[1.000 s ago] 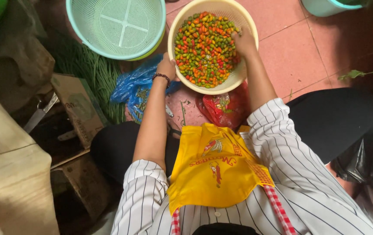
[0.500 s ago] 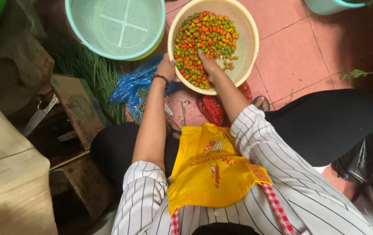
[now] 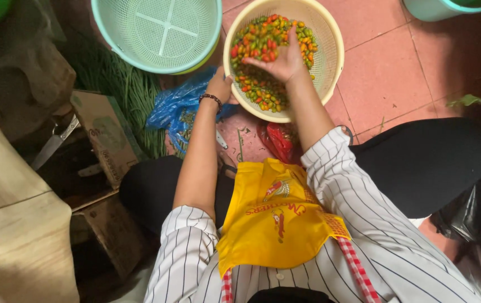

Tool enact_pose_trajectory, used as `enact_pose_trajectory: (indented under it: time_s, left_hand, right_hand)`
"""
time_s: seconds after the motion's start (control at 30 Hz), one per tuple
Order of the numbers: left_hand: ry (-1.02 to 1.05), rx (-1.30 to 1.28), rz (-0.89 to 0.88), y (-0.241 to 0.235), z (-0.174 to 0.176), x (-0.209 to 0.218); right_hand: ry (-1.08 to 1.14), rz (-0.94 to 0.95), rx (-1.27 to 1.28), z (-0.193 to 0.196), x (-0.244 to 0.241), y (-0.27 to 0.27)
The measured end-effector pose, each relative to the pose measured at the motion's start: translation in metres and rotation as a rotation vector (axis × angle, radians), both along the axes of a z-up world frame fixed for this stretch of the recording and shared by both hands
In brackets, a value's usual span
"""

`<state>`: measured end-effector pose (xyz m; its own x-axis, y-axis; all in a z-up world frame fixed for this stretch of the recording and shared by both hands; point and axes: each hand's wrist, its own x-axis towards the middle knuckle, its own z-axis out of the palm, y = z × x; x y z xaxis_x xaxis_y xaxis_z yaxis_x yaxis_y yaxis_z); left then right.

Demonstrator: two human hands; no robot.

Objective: Sorting chili peppers and removing their stems while sitting on the floor.

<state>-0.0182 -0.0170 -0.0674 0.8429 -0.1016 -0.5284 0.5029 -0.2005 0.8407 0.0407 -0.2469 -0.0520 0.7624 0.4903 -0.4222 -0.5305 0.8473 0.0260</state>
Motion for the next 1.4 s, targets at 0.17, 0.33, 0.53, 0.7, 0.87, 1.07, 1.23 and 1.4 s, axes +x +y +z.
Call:
enact_pose_trajectory:
  time_s: [0.17,0.33,0.53,0.7,0.87,1.07,1.23,1.4]
  left_hand:
    - [0.007,0.038,-0.009,0.002,-0.007,0.003]
    - [0.016,0.013,0.002,0.000,0.003,0.001]
    - [0.009,0.041,0.000,0.001,0.002,0.002]
    - [-0.010,-0.019,-0.010,0.004,-0.002,0.002]
    - [0.045,-0.022,-0.015,0.002,0.008,0.002]
    - [0.044,-0.016,-0.006,0.004,0.005,0.002]
    - [0.034,0.007,-0.003,0.002,0.003,0.003]
    - [0.036,-0.010,-0.004,0.002,0.008,0.001]
  right_hand:
    - [-0.035,0.100,-0.331,0.055,0.014,-0.031]
    - [-0.150,0.246,-1.019,0.010,0.039,-0.085]
    - [-0.115,0.384,-1.710,-0.052,0.043,-0.098]
    - [-0.321,0.397,-1.965,-0.047,0.035,-0.052]
    - [-0.726,0.570,-2.107,-0.048,0.026,-0.040]
    - [-0.731,1.034,-2.119,0.010,-0.001,-0.034]
    - [-0.886,0.303,-2.388,0.001,-0.011,-0.015]
    - [-1.403,-0.054,-2.076,0.003,-0.015,0.020]
